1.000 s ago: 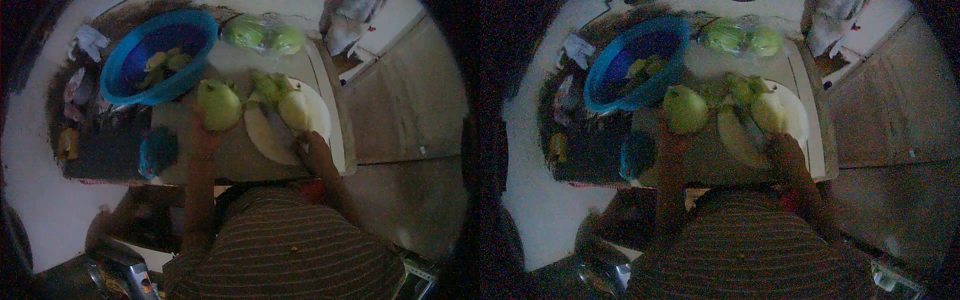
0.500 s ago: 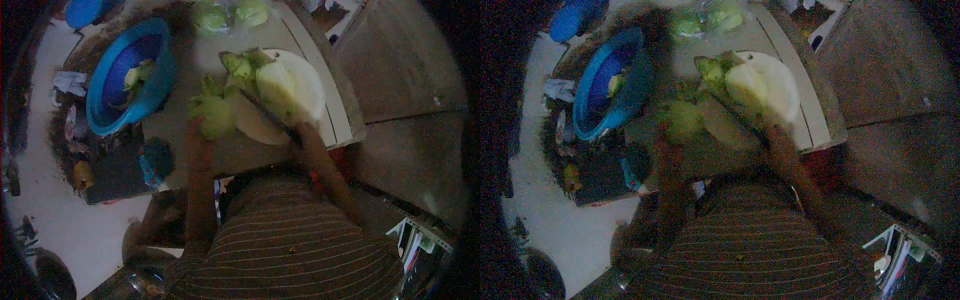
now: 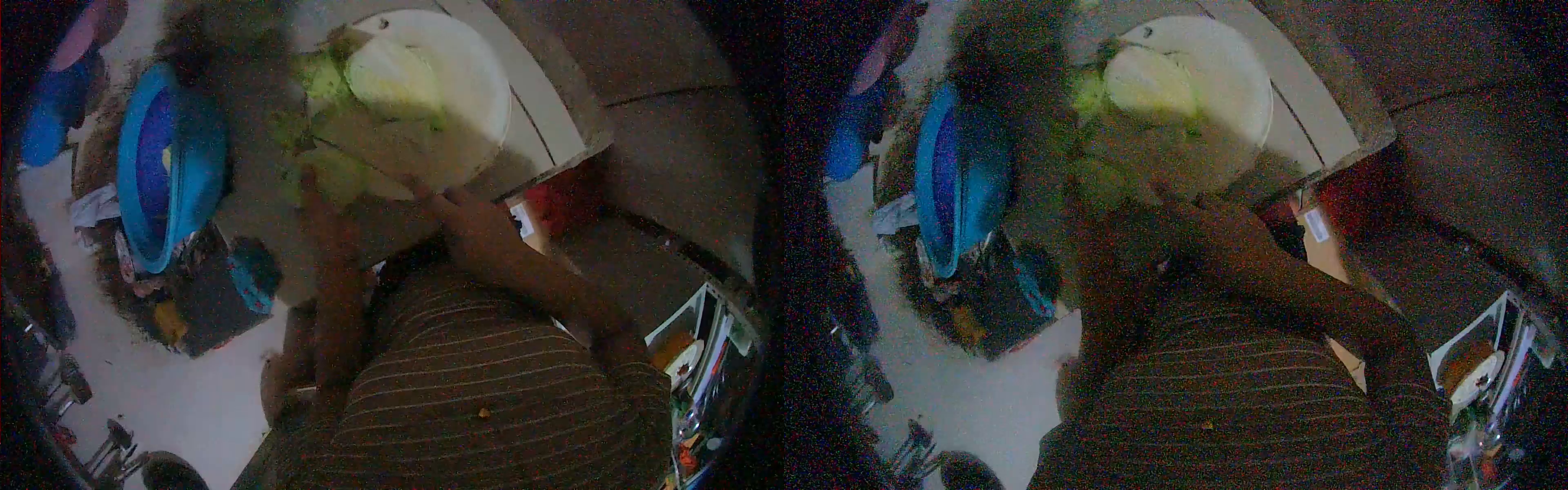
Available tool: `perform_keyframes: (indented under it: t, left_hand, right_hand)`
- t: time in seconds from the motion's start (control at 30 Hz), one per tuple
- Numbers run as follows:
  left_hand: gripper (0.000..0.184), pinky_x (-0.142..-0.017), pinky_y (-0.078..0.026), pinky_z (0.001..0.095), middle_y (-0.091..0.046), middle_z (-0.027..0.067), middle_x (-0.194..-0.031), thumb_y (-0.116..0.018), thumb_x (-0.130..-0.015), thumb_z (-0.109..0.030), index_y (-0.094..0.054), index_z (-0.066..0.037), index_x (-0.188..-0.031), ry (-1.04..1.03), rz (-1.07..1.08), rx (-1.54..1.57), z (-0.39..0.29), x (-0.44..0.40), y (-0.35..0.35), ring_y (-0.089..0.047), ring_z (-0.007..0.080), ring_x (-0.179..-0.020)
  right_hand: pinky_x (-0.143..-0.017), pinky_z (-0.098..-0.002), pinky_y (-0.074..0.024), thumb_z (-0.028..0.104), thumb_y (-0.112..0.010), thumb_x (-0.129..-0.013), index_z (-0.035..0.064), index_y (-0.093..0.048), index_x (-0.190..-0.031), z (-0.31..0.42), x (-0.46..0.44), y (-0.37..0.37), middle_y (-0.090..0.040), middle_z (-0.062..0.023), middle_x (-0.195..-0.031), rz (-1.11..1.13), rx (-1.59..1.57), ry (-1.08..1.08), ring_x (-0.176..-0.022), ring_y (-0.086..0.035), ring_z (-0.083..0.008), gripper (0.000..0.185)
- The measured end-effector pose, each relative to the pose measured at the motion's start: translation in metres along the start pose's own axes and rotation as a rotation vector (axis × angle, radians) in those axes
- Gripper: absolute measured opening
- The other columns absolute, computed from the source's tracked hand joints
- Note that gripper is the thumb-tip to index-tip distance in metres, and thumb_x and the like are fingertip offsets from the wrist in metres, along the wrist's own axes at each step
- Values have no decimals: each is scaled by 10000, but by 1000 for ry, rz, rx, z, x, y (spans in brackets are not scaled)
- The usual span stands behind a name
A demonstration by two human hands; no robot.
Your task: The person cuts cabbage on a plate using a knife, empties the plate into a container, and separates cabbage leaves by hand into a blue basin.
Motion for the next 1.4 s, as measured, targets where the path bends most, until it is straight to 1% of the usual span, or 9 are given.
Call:
perform_keyframes:
  t: [0.13,0.23,0.33,0.4,0.87,1.03,1.23,1.33,1.4]
  left_hand:
    - [555,-907,-446,397,-469,149,-1226,-600,-837,-277,-384,-37,-1288,-9,-89,-138,0,9,8,-496,274,-1095]
    - [580,-900,-450,393,-469,151,-1229,-581,-852,-330,-370,-17,-1292,-317,9,-902,-15,13,-7,-508,278,-1082]
    - [648,-900,-447,392,-483,159,-1226,-623,-827,-274,-313,-6,-1329,101,-142,-66,-4,16,-7,-512,283,-1082]
    - [636,-901,-445,388,-485,159,-1224,-613,-833,-277,-316,-10,-1328,122,-112,-37,-2,16,-11,-512,281,-1081]
    - [558,-913,-431,362,-496,160,-1214,-546,-875,-304,-343,-37,-1321,-279,83,-1049,-28,35,-16,-512,265,-1075]
    - [518,-921,-419,353,-486,151,-1225,-492,-913,-335,-354,-34,-1311,159,29,-197,-14,38,-13,-489,257,-1103]
    - [475,-944,-403,390,-487,141,-1218,-475,-922,-326,-390,-33,-1286,228,-135,204,-7,29,-3,-477,252,-1116]
    - [505,-956,-394,414,-478,136,-1233,-551,-876,-317,-408,-45,-1276,-166,-49,-839,-30,27,-1,-466,281,-1135]
    - [565,-962,-388,424,-471,133,-1244,-612,-827,-299,-398,-45,-1283,112,-102,-51,-16,21,13,-452,286,-1152]
  right_hand:
    - [-733,-474,-482,0,-516,-735,287,-109,-1429,-1,-1,-9,-516,-237,-1041,156,-56,-104,-816,-576,-400,854]
    - [-675,-478,-510,68,-477,-818,199,-159,-1424,1,0,-11,-526,-276,-961,129,-75,-27,-818,-587,-430,697]
    - [-725,-440,-507,-22,-490,-741,285,-110,-1430,1,0,-14,-512,-243,-1049,89,-22,-45,-865,-585,-394,845]
    - [-718,-439,-511,-18,-486,-746,279,-126,-1429,6,-1,-8,-508,-245,-1064,141,-12,-93,-873,-583,-394,828]
    - [-659,-445,-508,90,-478,-803,111,-220,-1405,24,-6,-16,-512,-260,-911,170,79,-5,-808,-585,-391,655]
    - [-646,-443,-513,105,-469,-814,108,-276,-1386,27,-16,-30,-515,-258,-927,91,19,14,-788,-591,-384,604]
    - [-661,-455,-520,127,-484,-825,149,-304,-1378,32,-40,-17,-540,-265,-966,-260,65,108,-839,-598,-384,581]
    - [-688,-456,-511,123,-486,-826,164,-319,-1369,18,-40,-6,-548,-250,-969,-162,-16,119,-857,-595,-379,570]
    - [-705,-456,-506,120,-487,-826,174,-328,-1363,1,-34,1,-553,-240,-970,-90,-49,76,-870,-593,-376,563]
Point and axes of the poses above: each hand's wrist, its own x-axis away from the middle knuckle, its own y-axis out of the back of the hand, z = x × y, the point moved 7 cm from there along -x, towards the middle knuckle
